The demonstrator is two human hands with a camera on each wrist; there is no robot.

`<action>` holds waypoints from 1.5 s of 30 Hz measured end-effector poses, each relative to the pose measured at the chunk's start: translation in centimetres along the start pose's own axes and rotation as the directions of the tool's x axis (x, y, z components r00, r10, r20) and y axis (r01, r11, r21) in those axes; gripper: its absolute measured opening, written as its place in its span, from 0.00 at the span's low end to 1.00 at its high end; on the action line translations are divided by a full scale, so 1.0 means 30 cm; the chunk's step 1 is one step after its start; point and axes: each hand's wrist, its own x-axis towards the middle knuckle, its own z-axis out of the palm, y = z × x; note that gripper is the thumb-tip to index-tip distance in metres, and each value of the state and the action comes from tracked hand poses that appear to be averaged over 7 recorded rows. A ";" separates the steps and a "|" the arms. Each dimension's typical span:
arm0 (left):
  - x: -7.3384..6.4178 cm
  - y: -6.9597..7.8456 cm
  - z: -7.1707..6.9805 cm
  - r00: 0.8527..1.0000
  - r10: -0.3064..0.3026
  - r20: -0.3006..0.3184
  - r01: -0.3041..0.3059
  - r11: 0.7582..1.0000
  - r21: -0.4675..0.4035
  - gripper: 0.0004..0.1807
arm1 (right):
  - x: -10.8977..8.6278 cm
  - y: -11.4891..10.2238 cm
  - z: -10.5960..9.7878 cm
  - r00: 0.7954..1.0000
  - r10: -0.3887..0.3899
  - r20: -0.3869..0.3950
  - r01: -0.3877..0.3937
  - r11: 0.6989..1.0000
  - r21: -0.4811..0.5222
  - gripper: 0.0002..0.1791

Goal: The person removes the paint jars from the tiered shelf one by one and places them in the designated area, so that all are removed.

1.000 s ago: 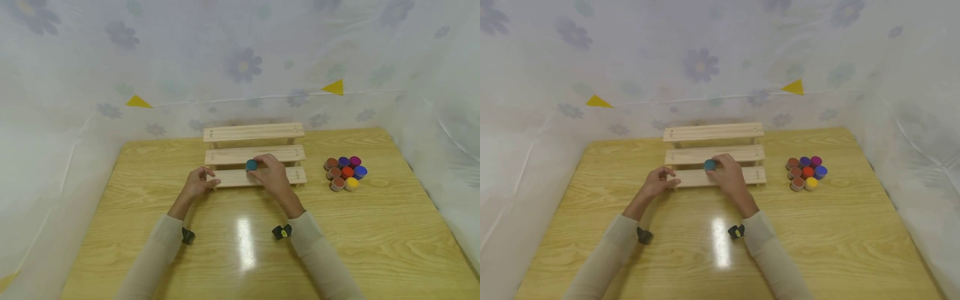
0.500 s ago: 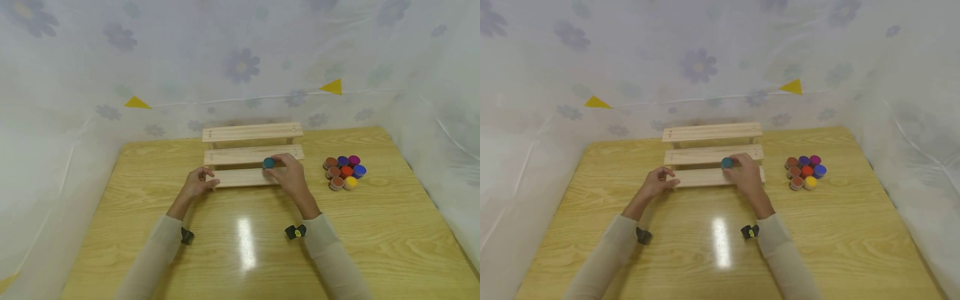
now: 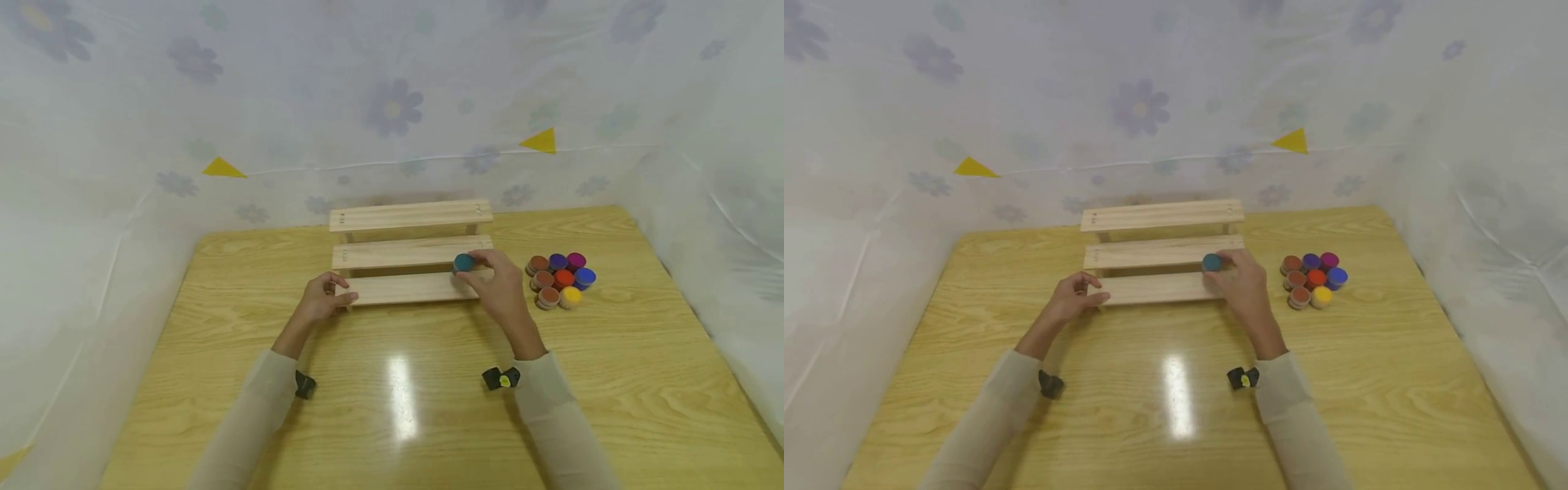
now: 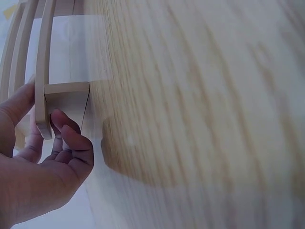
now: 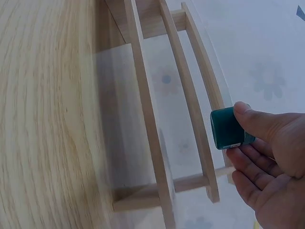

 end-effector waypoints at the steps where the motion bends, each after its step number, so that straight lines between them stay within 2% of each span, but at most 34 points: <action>1: 0.001 -0.001 0.000 1.000 0.002 0.002 -0.002 1.000 -0.001 0.21 | 0.000 0.005 -0.008 1.000 0.005 -0.004 -0.005 1.000 0.008 0.22; 9: 0.006 -0.004 -0.006 1.000 0.013 0.017 -0.014 1.000 0.007 0.20 | -0.012 0.025 -0.067 0.999 0.027 -0.047 -0.027 1.000 -0.006 0.23; 26: 0.001 0.008 -0.001 1.000 -0.012 -0.004 0.012 1.000 -0.007 0.19 | -0.071 0.108 -0.193 0.991 0.007 -0.136 -0.028 0.988 -0.151 0.22; 35: -0.003 0.020 -0.001 0.999 -0.033 0.007 0.034 0.999 -0.018 0.18 | -0.108 0.129 -0.286 0.980 0.114 -0.163 -0.140 0.977 -0.160 0.25; 41: 0.000 0.014 0.000 0.999 -0.036 0.017 0.037 0.999 -0.038 0.18 | -0.123 0.169 -0.332 0.964 0.105 -0.243 -0.150 0.973 -0.174 0.24; 45: 0.001 0.013 -0.001 0.999 -0.039 0.019 0.040 0.998 -0.049 0.18 | -0.129 0.192 -0.355 0.958 0.116 -0.263 -0.169 0.968 -0.188 0.24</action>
